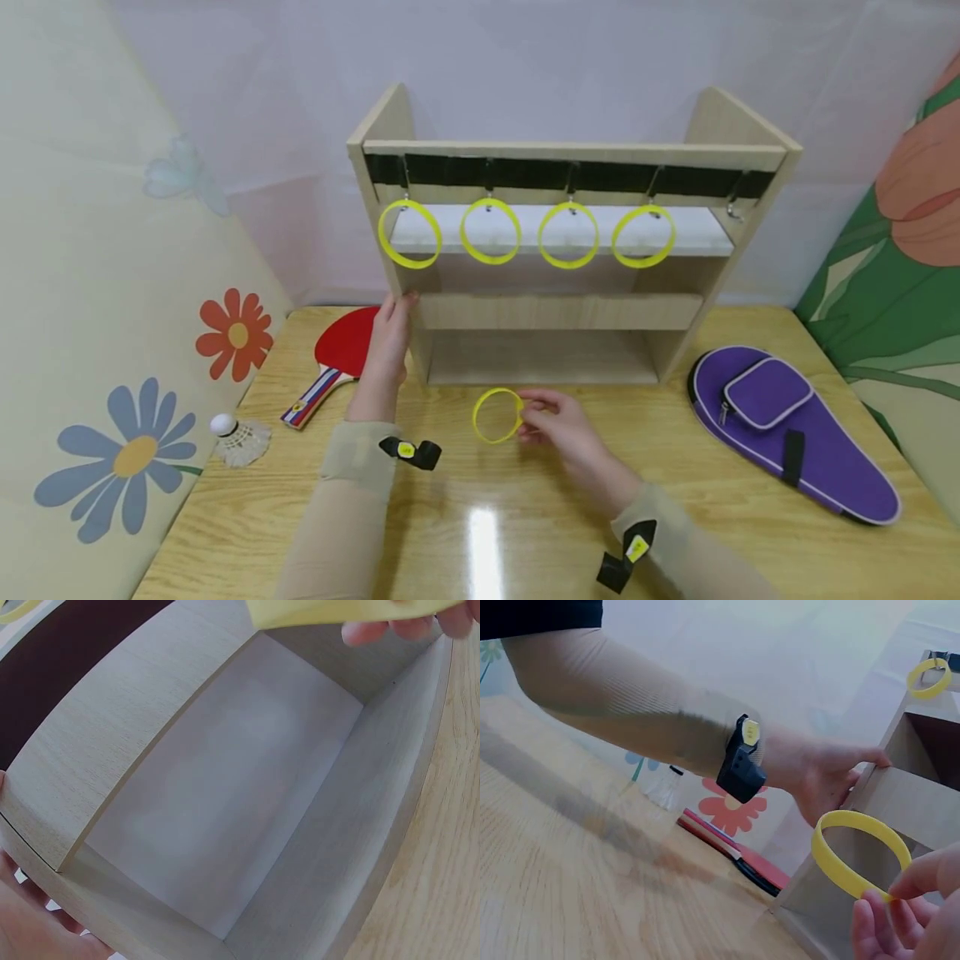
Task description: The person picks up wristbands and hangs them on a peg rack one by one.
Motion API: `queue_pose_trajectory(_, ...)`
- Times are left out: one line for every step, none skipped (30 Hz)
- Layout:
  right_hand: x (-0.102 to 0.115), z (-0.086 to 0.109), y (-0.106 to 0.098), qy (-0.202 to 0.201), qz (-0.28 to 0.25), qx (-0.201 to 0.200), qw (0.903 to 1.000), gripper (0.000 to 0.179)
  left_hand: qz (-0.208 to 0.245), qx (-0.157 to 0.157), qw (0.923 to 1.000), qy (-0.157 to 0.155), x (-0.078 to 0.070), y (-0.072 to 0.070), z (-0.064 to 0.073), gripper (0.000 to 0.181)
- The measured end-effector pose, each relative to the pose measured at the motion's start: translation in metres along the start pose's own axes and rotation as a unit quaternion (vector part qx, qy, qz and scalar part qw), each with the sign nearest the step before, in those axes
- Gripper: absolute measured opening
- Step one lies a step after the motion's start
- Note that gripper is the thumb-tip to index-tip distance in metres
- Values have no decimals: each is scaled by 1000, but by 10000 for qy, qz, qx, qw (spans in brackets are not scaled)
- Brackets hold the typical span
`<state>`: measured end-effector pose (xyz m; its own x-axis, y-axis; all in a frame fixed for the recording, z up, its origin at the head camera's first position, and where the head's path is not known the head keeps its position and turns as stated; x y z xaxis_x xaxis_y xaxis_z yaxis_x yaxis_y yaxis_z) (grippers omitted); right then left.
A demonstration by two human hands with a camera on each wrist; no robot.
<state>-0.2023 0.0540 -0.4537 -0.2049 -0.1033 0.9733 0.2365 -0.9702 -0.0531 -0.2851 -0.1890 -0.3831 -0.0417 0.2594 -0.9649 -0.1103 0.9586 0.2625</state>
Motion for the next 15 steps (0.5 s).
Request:
queue_pose_trajectory(1,1,-3,-15,-26,-33,10000,42,1,7,10000,10,0,0,0,51)
queue_pose_trajectory(2,2,-6,-40,-38,-64,10000,42,11,7,10000,17,0,0,0,51)
queue_pose_trajectory(3,3,-10,-57,-60,-102,9999,43,13,13,10000,22,0,0,0,51)
queue_pose_trajectory(5,4,-14,-80,-91,-154,9998,43,2,25,10000,10,0,0,1,51)
queue_pose_trajectory(6,5,-18,-110,-110,-204,9997,43,9,40,10000,10,0,0,1,51)
queue_pose_trajectory(8,5,-22,-128,-152,-274,9994,44,20,56,10000,6,0,0,1,51)
queue_pose_trajectory(9,6,-27,-152,-182,-338,9991,43,17,71,10000,-4,0,0,2,51)
queue_pose_trajectory(10,7,-31,-176,-203,-391,9989,43,23,86,10000,-11,0,-1,2,52)
queue_pose_trajectory(11,7,-36,-196,-254,-458,9984,43,13,98,9999,-19,0,-1,2,52)
queue_pose_trajectory(13,8,-40,-227,-298,-502,9980,42,16,104,9999,-22,0,-1,2,52)
queue_pose_trajectory(14,9,-44,-255,-325,-547,9976,42,23,106,9999,-15,0,-1,2,52)
queue_pose_trajectory(15,10,-49,-268,-357,-577,9973,41,15,105,9999,-16,0,-1,2,52)
queue_pose_trajectory(16,11,-53,-279,-389,-614,9970,40,20,108,9999,-12,1,-1,2,52)
queue_pose_trajectory(17,12,-57,-286,-398,-641,9967,40,45,111,9999,-11,1,-1,1,53)
queue_pose_trajectory(17,13,-61,-286,-420,-678,9964,40,44,98,9999,-3,1,0,1,52)
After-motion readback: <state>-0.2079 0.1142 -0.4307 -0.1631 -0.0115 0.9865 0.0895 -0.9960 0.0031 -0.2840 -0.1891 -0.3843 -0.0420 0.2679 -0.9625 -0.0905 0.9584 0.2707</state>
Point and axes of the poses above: each hand's wrist, its own z-axis away from the middle knuckle, its own y-axis out of the palm, x = y × z, the point moved 3 cm from there along -z, towards the middle knuckle, and after that the axes turned 15 degrees about z, right-handed, at the moved point
